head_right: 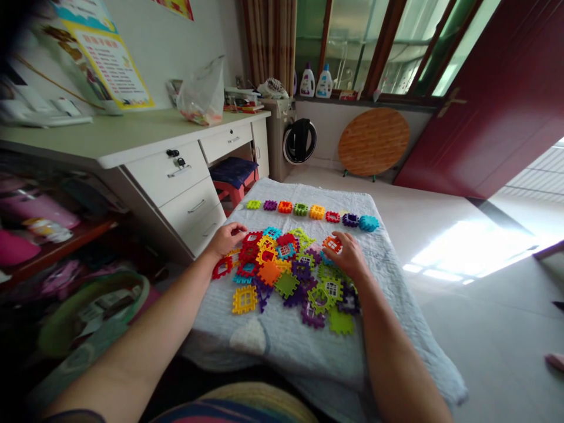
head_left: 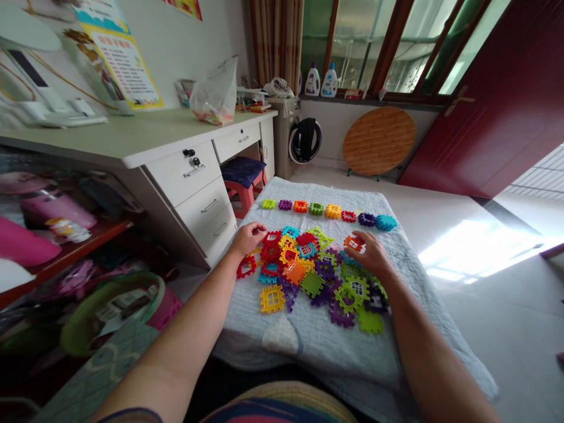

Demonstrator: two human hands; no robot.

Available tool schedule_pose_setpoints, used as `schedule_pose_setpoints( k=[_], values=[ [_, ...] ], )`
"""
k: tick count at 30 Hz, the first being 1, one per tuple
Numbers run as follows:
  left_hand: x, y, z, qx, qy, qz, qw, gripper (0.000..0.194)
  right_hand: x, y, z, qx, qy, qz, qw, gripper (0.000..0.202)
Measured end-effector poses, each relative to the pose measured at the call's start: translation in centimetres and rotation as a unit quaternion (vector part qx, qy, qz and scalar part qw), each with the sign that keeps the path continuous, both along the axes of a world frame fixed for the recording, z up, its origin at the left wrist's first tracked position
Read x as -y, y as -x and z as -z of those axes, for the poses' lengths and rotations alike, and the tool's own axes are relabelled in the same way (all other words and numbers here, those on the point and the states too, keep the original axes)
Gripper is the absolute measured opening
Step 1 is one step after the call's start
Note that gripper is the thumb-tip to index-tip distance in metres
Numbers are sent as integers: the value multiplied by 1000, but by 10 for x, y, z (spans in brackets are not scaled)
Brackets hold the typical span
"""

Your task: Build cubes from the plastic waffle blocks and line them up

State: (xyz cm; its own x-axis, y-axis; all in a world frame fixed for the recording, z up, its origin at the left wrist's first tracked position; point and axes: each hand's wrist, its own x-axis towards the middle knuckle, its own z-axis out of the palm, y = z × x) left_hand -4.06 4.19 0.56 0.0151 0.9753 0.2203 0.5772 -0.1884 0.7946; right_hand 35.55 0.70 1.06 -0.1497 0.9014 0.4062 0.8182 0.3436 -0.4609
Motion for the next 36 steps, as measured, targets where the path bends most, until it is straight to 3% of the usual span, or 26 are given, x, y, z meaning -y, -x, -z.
schedule_pose_setpoints(
  k=[3,5,7,10,13,15,19,26,32,36],
  values=[
    [0,-1,-7,22,14,-14,1000,30,2,9,-5,-11,-3,-21,1000,53],
    [6,-5,-22,8,11,3,1000,32,4,16,-7,-7,4,-31,999,54],
    [20,-14,-43,-37,-28,97,994,33,6,20,-7,0,15,-37,999,55],
    [52,-36,-72,-139,-67,264,952,42,8,24,-8,2,31,-38,999,56],
    [79,-58,-81,-258,-77,347,899,54,10,28,-13,-14,39,-44,998,57],
    [88,-68,-77,-307,-83,356,879,55,13,34,-19,-33,44,-64,996,58],
    [89,-72,-66,-346,-82,346,868,51,20,51,-29,-52,49,-133,989,57],
    [87,-70,-68,-380,-110,293,871,50,20,69,-24,-47,73,-193,977,58],
    [85,-66,-69,-304,-64,282,908,10,23,62,-27,-92,92,-186,974,38],
    [80,-72,-80,-169,-26,268,948,15,22,55,-28,-109,82,-150,979,31]
  ],
)
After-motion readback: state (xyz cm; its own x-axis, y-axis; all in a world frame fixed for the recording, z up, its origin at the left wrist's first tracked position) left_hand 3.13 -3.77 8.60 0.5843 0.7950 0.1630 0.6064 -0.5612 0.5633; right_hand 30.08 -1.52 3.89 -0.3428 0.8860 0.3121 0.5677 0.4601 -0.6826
